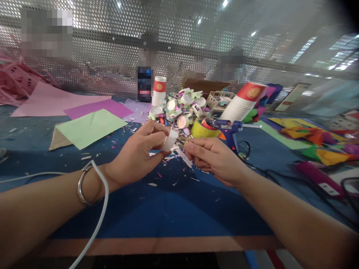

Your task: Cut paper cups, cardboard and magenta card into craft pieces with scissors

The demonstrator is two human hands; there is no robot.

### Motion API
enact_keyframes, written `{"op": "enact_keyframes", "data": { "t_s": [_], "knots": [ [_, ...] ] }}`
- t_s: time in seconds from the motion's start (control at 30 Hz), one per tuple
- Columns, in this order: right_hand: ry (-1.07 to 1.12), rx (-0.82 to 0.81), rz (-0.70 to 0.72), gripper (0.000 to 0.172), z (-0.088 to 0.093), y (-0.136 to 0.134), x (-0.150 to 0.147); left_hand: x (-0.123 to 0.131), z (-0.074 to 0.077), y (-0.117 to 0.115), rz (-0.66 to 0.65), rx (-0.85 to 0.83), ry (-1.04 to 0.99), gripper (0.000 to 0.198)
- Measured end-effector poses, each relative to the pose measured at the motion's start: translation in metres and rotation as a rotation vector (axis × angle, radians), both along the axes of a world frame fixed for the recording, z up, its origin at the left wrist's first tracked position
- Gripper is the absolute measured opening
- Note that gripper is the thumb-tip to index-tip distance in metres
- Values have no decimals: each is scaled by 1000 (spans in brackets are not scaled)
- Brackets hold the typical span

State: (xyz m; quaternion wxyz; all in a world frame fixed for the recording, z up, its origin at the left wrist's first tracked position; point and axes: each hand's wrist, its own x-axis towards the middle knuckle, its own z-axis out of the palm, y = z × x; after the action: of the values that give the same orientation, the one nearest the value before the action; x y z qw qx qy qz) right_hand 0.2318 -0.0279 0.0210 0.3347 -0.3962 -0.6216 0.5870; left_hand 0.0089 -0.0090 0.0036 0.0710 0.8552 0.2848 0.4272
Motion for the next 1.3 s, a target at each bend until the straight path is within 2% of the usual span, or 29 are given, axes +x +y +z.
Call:
{"op": "enact_keyframes", "data": {
  "t_s": [0.53, 0.83, 1.07, 1.13, 1.2, 1.3],
  "knots": [
    [-133, 96, -11, 45, -1, 3, 0, -6, 5, -3, 2, 48, 156, 21],
    [-157, 134, -1, 45, 1, 3, 3, -7, 8, -7, 36, 37, 145, 22],
    [-168, 148, -34, 48, 4, 3, 6, -11, 13, -10, 49, 274, 165, 25],
    [-189, 142, -37, 49, 3, 3, 7, -11, 13, -10, 87, 209, 134, 19],
    [-207, 126, -32, 48, 1, 4, 7, -10, 11, -9, 165, 36, 87, 9],
    [-220, 133, -39, 47, 1, 5, 7, -6, 8, -7, 170, -296, 16, 21]
  ]
}}
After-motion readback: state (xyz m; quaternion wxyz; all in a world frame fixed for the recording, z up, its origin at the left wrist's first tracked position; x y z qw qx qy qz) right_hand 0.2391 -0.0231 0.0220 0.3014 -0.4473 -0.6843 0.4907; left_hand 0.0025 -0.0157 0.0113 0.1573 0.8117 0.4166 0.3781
